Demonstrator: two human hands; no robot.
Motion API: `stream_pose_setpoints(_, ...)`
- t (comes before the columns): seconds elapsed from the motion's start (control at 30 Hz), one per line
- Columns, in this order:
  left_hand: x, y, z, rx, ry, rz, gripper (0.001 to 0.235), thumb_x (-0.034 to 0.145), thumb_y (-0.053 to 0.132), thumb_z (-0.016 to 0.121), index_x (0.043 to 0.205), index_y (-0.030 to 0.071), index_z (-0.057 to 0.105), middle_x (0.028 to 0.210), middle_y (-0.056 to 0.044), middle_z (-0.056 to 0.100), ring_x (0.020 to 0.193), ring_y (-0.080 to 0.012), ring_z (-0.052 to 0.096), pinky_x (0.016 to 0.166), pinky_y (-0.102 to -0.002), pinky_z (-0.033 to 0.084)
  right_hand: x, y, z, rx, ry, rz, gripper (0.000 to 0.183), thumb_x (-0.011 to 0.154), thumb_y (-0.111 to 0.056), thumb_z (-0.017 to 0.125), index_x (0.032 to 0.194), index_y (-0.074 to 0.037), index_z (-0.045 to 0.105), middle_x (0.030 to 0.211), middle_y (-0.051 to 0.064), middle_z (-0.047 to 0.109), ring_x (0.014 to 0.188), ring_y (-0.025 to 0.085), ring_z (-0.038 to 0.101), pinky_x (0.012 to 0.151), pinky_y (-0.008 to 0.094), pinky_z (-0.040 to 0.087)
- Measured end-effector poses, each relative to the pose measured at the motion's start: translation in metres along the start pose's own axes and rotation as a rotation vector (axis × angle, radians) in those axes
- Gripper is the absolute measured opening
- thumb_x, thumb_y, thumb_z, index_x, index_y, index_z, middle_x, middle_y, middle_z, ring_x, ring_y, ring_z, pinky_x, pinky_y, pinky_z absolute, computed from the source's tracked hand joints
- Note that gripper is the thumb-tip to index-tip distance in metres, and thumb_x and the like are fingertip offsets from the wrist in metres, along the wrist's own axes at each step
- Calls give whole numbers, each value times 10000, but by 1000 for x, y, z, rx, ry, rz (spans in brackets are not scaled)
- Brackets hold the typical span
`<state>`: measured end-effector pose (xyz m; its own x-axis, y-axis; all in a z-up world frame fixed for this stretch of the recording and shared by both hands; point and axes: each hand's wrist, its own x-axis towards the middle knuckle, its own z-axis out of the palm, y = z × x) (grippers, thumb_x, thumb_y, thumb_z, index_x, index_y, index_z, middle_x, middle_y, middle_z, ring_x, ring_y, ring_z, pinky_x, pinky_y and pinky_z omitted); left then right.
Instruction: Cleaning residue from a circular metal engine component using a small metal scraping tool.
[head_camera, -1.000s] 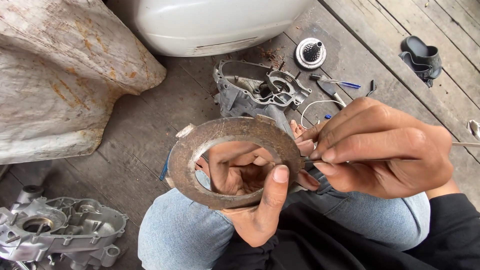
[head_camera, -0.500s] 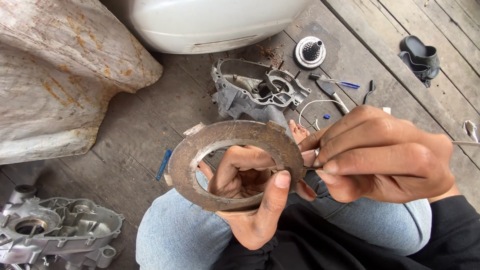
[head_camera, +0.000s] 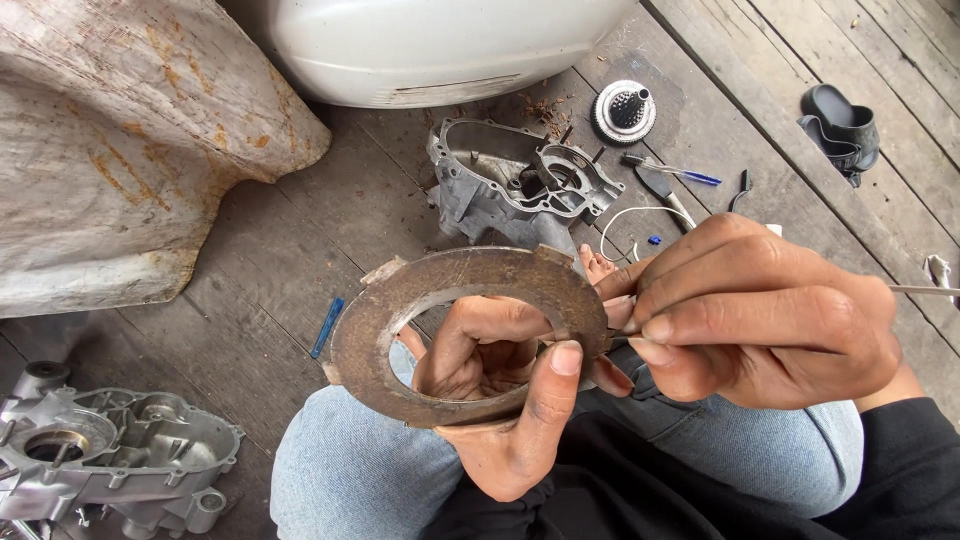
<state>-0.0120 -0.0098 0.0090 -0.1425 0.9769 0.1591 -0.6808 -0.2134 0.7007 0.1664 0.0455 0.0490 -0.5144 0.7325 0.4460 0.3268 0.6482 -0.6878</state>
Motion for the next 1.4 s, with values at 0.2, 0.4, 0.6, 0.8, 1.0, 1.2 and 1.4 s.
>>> stream_pose_setpoints(0.2, -1, -2, -2, -13, 23, 8, 172, 986, -12, 617, 1102, -27, 491, 1004, -190, 601, 727, -248, 660, 607, -310, 620, 6, 1, 2, 24, -11, 38, 99, 772, -109, 769, 775, -66, 679, 816, 41, 692, 824, 156, 746, 777, 272, 722)
stream_pose_setpoints(0.4, 2, 1, -1, -28, 17, -14, 158, 990, 10, 622, 1096, -38, 516, 967, -199, 618, 676, -224, 640, 602, -286, 583, 4, 5, 2, -47, -56, -5, 148, 751, -99, 820, 791, -121, 679, 831, 1, 730, 815, 130, 757, 744, 242, 651)
stream_pose_setpoints(0.6, 3, 2, -1, 2, -5, -4, 113, 980, 19, 589, 1053, -15, 509, 903, -146, 570, 629, -201, 613, 591, -267, 550, 4, 3, 1, -8, -67, -6, 156, 747, -206, 818, 819, -124, 706, 842, -1, 732, 804, 128, 761, 761, 251, 680)
stream_pose_setpoints(0.8, 0, 4, -1, 4, -18, -1, 118, 984, 15, 584, 1053, -15, 493, 910, -156, 574, 640, -196, 607, 586, -274, 563, 3, 2, 2, 17, -56, -27, 174, 732, -209, 822, 821, -114, 706, 826, 6, 738, 791, 126, 768, 763, 255, 682)
stream_pose_setpoints(1.0, -3, 9, 2, 94, 20, 41, 103, 960, 6, 585, 1012, -2, 497, 939, -257, 692, 622, -214, 639, 603, -272, 539, 2, -3, 3, -18, -34, -31, 197, 738, -158, 841, 845, -83, 694, 831, 23, 690, 827, 143, 763, 773, 258, 717)
stream_pose_setpoints(1.2, -8, 5, 4, -5, 68, 48, 134, 976, 12, 608, 1067, -32, 521, 897, -167, 581, 651, -218, 607, 554, -285, 567, 0, 0, 2, 42, -45, 12, 179, 759, -87, 818, 875, -66, 684, 876, 36, 674, 850, 134, 753, 848, 287, 745)
stream_pose_setpoints(1.4, -9, 10, 9, 39, 144, 5, 153, 967, 29, 642, 1052, -23, 526, 934, -226, 661, 646, -227, 634, 589, -293, 569, 7, 0, 6, 67, -74, -66, 165, 760, -47, 808, 864, -69, 682, 809, 7, 706, 776, 120, 743, 802, 249, 710)
